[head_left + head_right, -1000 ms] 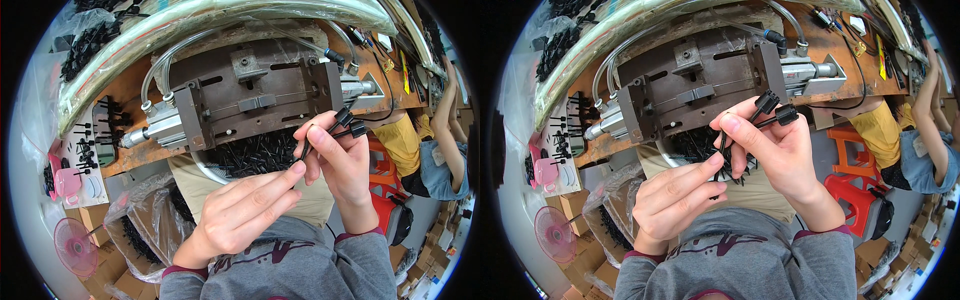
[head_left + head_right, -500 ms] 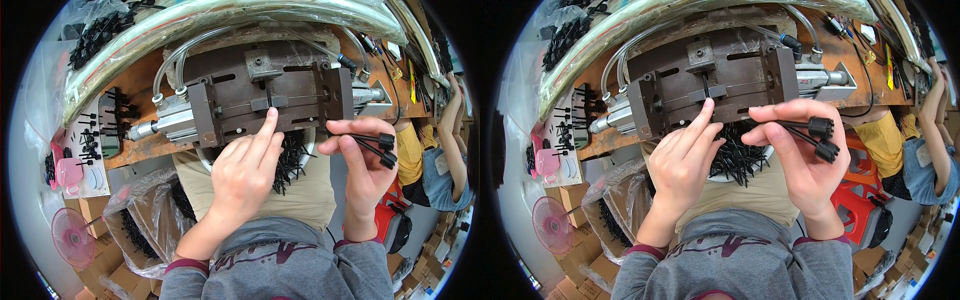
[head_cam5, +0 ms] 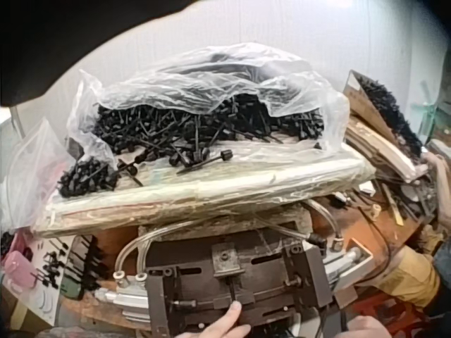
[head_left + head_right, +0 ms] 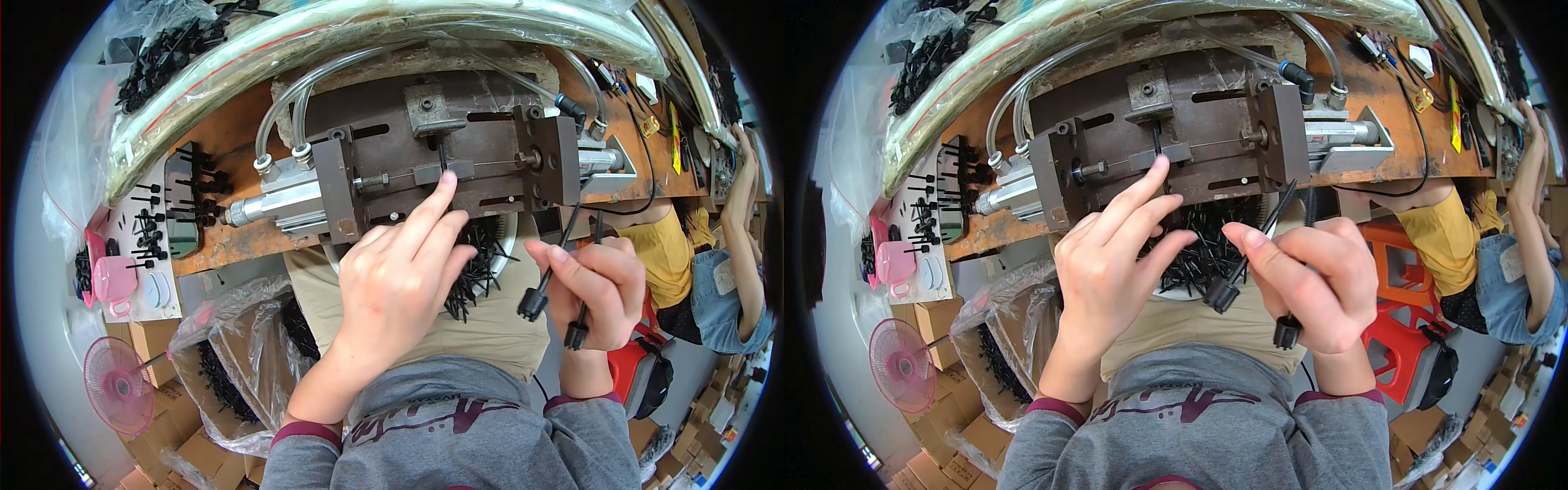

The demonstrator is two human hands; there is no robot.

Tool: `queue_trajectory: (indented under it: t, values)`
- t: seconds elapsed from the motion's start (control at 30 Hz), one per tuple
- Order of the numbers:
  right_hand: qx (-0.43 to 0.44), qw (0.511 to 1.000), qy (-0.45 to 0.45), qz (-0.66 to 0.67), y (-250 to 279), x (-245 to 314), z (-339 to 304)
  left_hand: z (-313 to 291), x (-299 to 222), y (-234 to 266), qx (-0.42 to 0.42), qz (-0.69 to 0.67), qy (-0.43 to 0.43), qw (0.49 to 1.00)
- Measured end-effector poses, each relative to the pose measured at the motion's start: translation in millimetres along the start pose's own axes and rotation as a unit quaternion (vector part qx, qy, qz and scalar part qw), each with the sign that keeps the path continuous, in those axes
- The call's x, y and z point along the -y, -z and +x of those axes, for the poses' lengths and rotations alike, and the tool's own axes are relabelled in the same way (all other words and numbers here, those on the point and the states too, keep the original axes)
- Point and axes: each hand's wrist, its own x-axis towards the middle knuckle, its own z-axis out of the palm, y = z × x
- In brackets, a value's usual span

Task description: The recorder manually assembles small black plastic components and uses a pneumatic fixture to secure them.

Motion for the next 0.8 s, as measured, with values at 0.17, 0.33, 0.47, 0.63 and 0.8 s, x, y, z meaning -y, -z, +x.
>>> queue_trajectory:
  t: [0.17, 0.33, 0.47, 0.63, 0.8]
  values:
    - [-0.002, 0.996, 0.089, 0.0, -13.8, 1.3, 1.4, -10.2, -18.5, 20.4, 0.013, -0.307, -0.039, 0.951]
    - [0.012, 0.998, 0.039, 0.039, -19.6, 2.7, 7.8, -14.6, -17.9, 23.2, -0.013, -0.208, -0.041, 0.977]
    - [-0.021, 0.999, -0.018, 0.046, -18.5, -1.6, 7.1, -14.9, -5.3, 10.5, -0.045, -0.048, -0.041, 0.997]
    - [-0.004, 0.983, -0.02, 0.185, -13.1, -7.7, -6.6, -11.1, 6.9, -7.8, -0.041, 0.061, -0.082, 0.994]
    - [0.001, 0.978, -0.028, 0.207, -17.5, -4.3, -7.9, 0.3, 5.6, -6.0, -0.025, 0.074, -0.063, 0.995]
